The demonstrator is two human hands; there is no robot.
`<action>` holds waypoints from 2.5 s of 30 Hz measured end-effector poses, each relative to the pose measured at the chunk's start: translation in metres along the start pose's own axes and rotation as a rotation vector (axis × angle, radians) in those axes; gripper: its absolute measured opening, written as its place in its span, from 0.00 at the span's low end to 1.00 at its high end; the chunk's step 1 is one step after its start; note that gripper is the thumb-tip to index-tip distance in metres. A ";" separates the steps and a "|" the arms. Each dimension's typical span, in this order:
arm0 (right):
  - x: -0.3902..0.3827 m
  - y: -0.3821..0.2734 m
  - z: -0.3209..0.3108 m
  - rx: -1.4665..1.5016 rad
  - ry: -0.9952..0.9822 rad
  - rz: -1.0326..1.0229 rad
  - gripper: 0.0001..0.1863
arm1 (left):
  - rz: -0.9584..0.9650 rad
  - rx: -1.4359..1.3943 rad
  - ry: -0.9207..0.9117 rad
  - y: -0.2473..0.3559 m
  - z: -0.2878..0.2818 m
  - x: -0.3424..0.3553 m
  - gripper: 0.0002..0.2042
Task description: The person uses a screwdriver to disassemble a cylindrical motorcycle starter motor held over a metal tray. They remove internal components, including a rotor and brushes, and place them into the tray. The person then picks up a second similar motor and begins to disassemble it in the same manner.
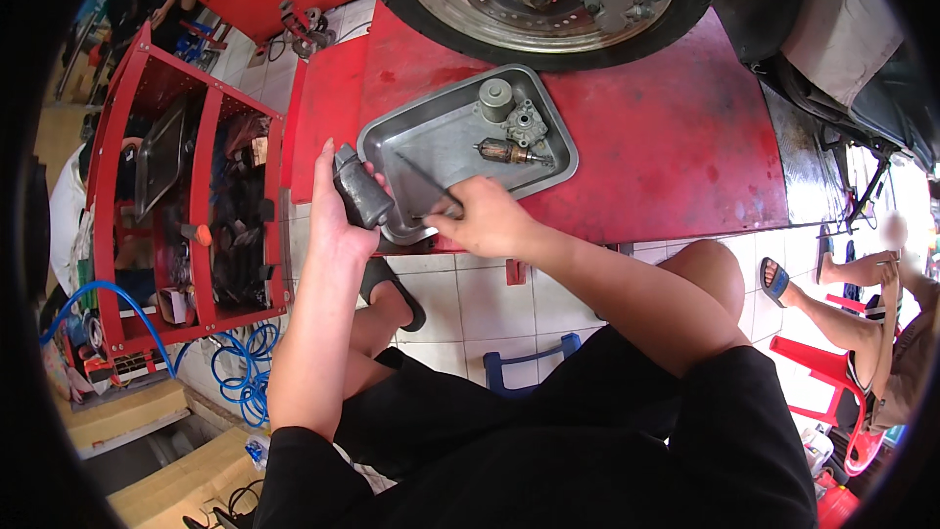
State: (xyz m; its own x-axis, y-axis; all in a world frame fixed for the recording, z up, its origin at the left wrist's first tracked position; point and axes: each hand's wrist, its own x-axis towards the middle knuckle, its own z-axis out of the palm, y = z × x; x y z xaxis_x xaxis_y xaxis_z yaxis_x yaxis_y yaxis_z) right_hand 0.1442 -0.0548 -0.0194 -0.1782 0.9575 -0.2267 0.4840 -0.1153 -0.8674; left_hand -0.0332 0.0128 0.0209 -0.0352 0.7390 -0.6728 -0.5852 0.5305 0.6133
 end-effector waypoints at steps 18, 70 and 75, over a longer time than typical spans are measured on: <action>-0.037 0.029 0.009 -0.210 -0.212 -0.350 0.17 | 0.101 -0.075 -0.029 0.043 -0.033 0.012 0.16; 0.054 0.207 0.373 -0.518 -0.190 0.254 0.14 | 0.182 -0.424 0.128 0.131 -0.188 -0.055 0.19; 0.048 0.218 0.370 -0.495 -0.131 0.257 0.12 | 0.179 -0.403 0.108 0.131 -0.177 -0.052 0.18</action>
State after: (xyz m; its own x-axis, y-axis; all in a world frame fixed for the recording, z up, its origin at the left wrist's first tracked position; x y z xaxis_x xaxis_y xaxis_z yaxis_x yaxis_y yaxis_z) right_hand -0.0759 -0.1314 -0.3834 -0.0907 0.8707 -0.4833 0.8637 -0.1729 -0.4734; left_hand -0.2514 -0.0294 0.0634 -0.2362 0.7454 -0.6234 -0.8304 0.1783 0.5279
